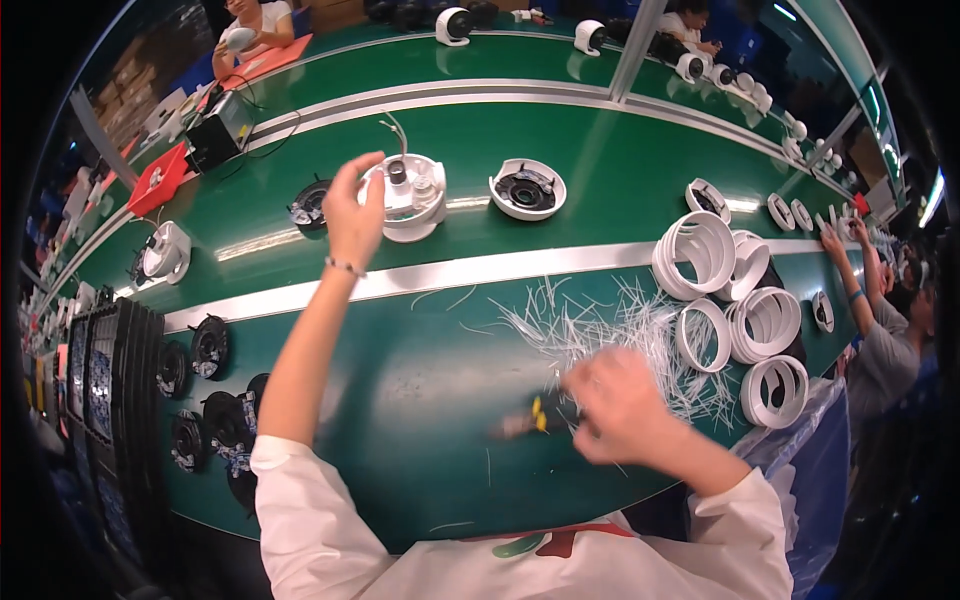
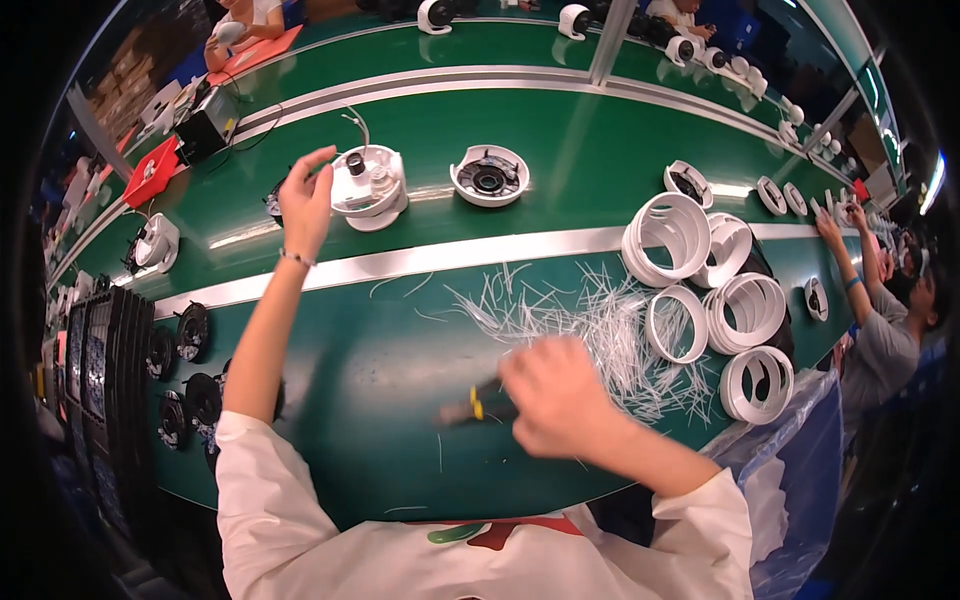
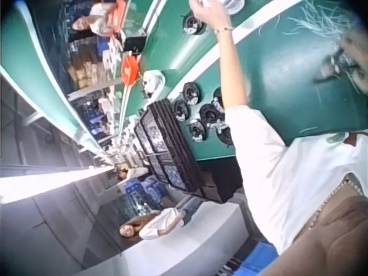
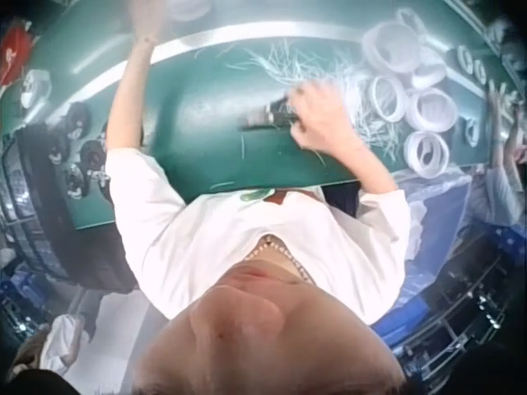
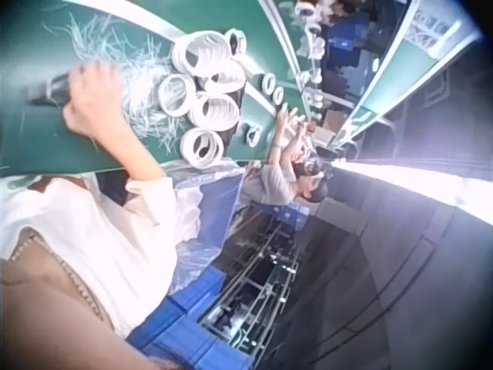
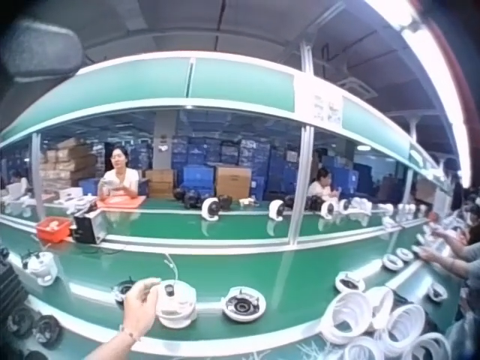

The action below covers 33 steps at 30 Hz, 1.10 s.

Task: Assembling components of electronic light fixtures on an assembly line by trimming wires with pliers and fitting plastic housings.

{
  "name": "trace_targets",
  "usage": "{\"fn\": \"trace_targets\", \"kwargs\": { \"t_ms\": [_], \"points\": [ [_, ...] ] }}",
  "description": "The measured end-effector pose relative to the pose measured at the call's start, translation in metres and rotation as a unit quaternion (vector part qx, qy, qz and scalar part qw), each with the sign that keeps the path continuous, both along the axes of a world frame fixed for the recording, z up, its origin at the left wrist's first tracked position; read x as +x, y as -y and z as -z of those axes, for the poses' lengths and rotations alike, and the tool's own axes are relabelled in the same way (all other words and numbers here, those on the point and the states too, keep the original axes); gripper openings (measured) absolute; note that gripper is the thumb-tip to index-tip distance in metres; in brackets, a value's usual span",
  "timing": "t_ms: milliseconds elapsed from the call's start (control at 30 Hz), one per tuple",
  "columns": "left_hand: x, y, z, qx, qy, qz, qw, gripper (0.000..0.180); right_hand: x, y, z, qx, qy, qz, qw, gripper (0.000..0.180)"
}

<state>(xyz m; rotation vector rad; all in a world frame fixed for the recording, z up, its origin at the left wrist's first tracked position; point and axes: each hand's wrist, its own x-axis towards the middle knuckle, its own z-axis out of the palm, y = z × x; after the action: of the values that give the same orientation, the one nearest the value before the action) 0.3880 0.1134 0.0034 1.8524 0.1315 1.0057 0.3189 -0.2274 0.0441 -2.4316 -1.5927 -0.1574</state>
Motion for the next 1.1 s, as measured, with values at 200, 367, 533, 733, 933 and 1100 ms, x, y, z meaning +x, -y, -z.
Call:
{"fn": "trace_targets", "kwargs": {
  "t_ms": [200,367,533,733,933,1100],
  "points": [
    [0.053,-0.075,0.022,0.327,-0.143,-0.063,0.932,0.029,0.143,-0.080,-0.045,0.198,0.186,0.073,0.959,0.048],
    [0.080,-0.067,0.022,0.325,-0.285,-0.029,0.901,0.014,0.216,-0.139,-0.028,0.012,0.161,0.106,0.981,0.054],
    [0.086,-0.057,0.001,0.331,-0.213,-0.021,0.919,0.008,0.232,-0.168,-0.015,0.001,0.151,0.051,0.987,0.054],
    [0.099,-0.049,0.008,0.326,-0.210,-0.005,0.922,0.006,0.234,-0.189,-0.008,-0.049,0.154,0.041,0.986,0.051],
    [0.102,-0.043,0.010,0.354,-0.195,-0.016,0.914,0.006,0.235,-0.187,-0.013,-0.127,0.121,0.083,0.981,0.039],
    [0.091,-0.024,-0.009,0.155,-0.002,0.002,0.988,0.008,0.242,-0.133,-0.041,0.047,0.161,0.130,0.977,0.034]
  ]
}}
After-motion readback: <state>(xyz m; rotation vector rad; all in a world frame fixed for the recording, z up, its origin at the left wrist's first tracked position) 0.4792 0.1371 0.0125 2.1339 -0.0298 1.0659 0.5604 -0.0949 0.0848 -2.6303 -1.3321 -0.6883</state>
